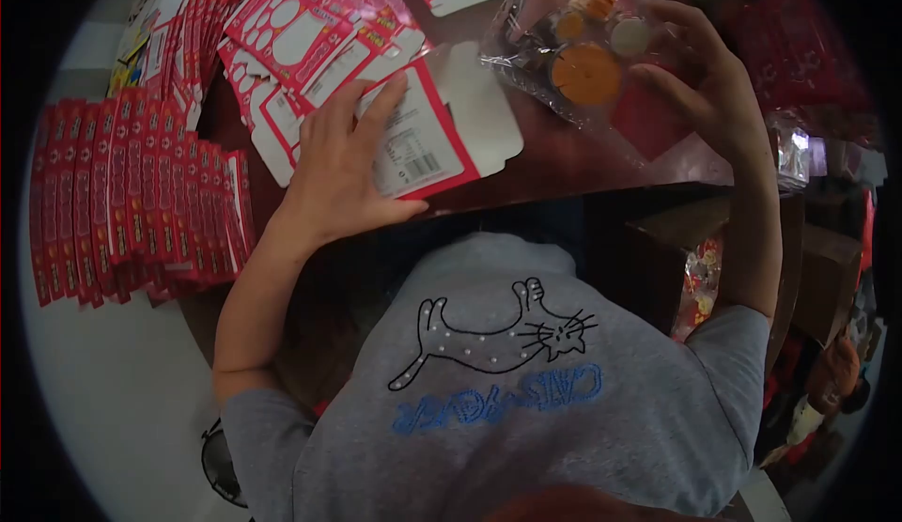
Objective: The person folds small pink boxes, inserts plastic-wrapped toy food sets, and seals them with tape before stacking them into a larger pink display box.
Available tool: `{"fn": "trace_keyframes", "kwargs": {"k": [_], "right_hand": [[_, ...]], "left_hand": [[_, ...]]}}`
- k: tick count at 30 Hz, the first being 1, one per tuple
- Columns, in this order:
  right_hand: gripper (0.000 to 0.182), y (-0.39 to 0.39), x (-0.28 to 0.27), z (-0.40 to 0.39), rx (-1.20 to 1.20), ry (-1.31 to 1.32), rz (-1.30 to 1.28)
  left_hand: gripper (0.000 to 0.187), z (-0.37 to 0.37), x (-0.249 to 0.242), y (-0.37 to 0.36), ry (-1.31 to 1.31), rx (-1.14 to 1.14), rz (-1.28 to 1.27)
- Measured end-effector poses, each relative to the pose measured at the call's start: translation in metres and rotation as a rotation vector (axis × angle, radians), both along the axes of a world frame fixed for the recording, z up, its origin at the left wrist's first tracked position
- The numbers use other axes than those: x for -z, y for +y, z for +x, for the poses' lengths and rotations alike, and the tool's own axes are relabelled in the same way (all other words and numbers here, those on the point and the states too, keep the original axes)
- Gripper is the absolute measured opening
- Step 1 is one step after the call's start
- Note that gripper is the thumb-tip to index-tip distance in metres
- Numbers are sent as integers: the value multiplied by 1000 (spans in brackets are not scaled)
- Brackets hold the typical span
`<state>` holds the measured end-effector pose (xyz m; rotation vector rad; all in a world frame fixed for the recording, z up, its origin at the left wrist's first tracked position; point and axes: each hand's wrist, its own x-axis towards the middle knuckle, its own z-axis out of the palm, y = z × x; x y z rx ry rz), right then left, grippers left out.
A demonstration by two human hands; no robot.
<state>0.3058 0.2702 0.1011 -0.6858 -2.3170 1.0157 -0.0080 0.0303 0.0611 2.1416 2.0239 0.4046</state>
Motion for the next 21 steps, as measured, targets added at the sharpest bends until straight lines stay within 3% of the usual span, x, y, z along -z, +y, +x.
{"fn": "trace_keyframes", "kwargs": {"k": [2, 4, 8, 11, 13, 14, 16, 19, 21], "right_hand": [[55, -26, 9, -6, -24, -96, 29], [58, -31, 7, -11, -235, -470, 1], [56, -57, 8, -44, -402, -460, 15], [54, -63, 12, -60, -387, -309, -17], [48, -40, 26, -48, -39, 107, 434], [55, -42, 31, -38, -30, 52, 348], [59, -67, 44, -50, -66, 13, 376], [68, -100, 50, -65, -148, -50, 416], [72, -104, 53, -63, 7, 101, 257]], "left_hand": [[120, 11, 6, -12, -74, 7, 172], [119, 13, 4, -23, -14, -6, 202], [119, 32, 11, -36, 5, 69, 127], [118, 32, 15, -37, 2, 109, 149], [122, 24, 17, -42, -24, -98, 180], [122, 23, 19, -39, -25, -102, 183], [129, 32, 26, -35, -188, -244, 215], [132, 57, 30, -16, -261, -253, 249], [135, 61, 27, -12, -332, -288, 271]]}}
